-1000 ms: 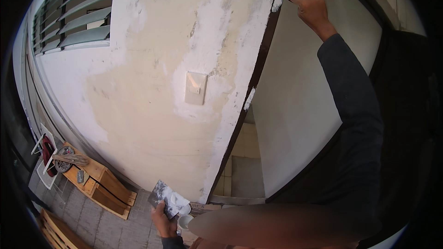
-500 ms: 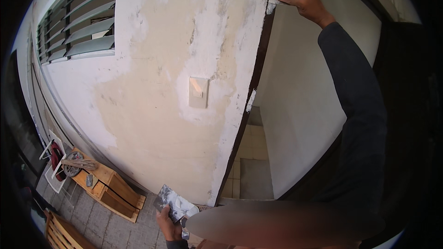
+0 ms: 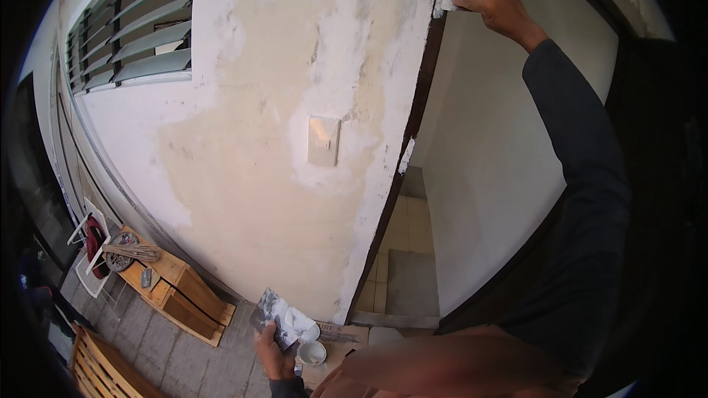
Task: The person scoops plaster from a bucket with a small trowel and applies it to a wall using a larger trowel. They repeatedly smooth the plaster along the wall surface and near a door frame, working in a small area.
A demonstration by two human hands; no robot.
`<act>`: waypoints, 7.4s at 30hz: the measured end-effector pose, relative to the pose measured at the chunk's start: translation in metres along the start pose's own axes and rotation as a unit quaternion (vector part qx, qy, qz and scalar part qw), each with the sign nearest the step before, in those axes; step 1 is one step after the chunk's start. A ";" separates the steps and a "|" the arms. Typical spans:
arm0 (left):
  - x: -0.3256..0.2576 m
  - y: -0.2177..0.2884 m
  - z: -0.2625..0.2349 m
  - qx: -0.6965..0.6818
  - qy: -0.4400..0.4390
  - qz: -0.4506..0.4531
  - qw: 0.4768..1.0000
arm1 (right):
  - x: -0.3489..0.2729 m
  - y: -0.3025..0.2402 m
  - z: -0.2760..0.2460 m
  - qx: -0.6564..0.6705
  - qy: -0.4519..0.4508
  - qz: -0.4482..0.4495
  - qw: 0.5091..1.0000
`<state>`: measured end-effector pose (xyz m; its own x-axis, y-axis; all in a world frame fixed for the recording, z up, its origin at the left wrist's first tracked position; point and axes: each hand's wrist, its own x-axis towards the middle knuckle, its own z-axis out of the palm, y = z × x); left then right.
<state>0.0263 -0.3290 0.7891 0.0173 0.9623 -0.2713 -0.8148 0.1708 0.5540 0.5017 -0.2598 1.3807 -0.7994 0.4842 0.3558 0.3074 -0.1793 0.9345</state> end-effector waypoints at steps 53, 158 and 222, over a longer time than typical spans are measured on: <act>0.007 -0.060 0.182 0.052 -0.219 -0.158 0.961 | -0.133 -0.471 -0.163 0.634 0.184 0.409 0.629; -0.006 -0.003 -0.098 0.078 0.218 0.066 0.971 | -0.090 -0.214 -0.008 0.016 -0.005 0.034 0.999; -0.015 0.007 -0.088 0.085 0.193 0.117 0.970 | -0.091 -0.208 -0.031 0.061 0.019 0.037 0.997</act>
<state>-0.0306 -0.3608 0.7272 -0.4023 0.8335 -0.3787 -0.6626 0.0204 0.7487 0.4948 -0.2937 1.1540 -0.7898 0.4408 0.4265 0.4255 -0.1069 0.8986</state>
